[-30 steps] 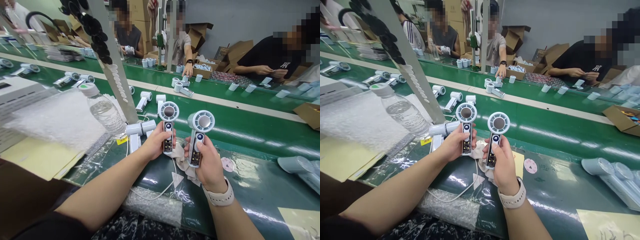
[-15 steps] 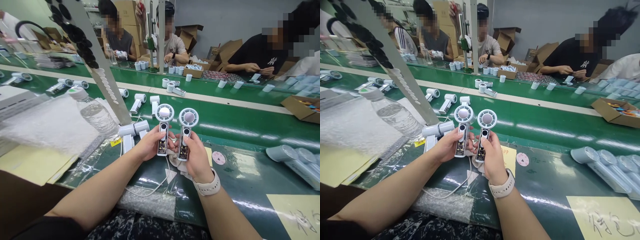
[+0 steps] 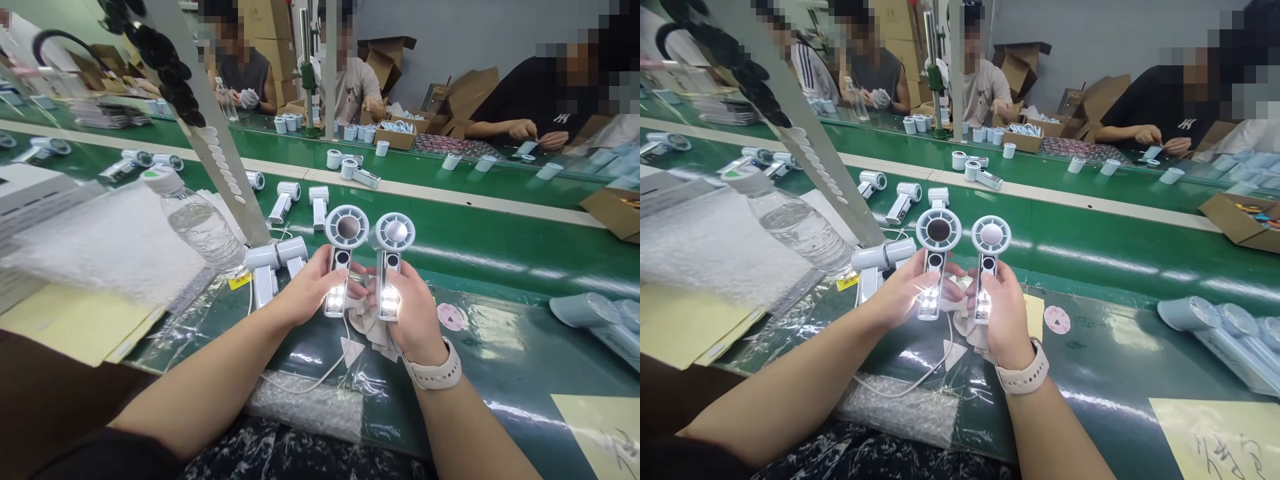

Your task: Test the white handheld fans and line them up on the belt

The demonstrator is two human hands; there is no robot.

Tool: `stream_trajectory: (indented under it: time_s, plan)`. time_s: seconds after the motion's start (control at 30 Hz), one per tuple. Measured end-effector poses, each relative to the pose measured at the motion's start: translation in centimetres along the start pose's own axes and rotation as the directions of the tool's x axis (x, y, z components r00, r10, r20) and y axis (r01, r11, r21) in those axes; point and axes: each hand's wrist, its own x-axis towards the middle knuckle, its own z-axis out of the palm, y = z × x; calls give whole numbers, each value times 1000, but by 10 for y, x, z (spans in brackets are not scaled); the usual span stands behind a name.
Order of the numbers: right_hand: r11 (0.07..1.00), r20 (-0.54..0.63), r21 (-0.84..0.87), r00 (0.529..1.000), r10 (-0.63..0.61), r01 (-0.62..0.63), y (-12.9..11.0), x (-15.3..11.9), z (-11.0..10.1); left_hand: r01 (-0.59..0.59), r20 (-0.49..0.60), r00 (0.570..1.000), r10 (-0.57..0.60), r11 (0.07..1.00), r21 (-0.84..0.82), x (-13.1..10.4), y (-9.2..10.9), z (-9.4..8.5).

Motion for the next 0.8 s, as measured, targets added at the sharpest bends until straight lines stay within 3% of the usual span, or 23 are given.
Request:
stream_trajectory:
  time_s: [0.13, 0.23, 0.47, 0.6, 0.7, 0.8]
  plan:
    - [993, 106, 113, 994, 17, -29, -5, 0, -1, 22, -120, 993, -8, 993, 113, -6, 4, 1]
    - [986, 205, 147, 978, 44, -75, -9, -6, 4, 4, -142, 990, 11, 995, 102, -9, 5, 1]
    - [995, 177, 99, 983, -39, 22, -15, -19, 3, -56, 1, 998, 56, 998, 8, -19, 12, -1]
    - [991, 153, 133, 987, -47, 27, -18, -17, 1, -84, 31, 996, 86, 995, -61, -19, 17, 2]
    - [983, 189, 179, 982, -8, -27, -19, -14, 2, 12, 109, 994, 4, 990, -140, -17, 19, 6]
    - [974, 255, 213, 967, 20, -77, -19, -15, 5, 157, 252, 961, -110, 971, -178, -16, 17, 8]
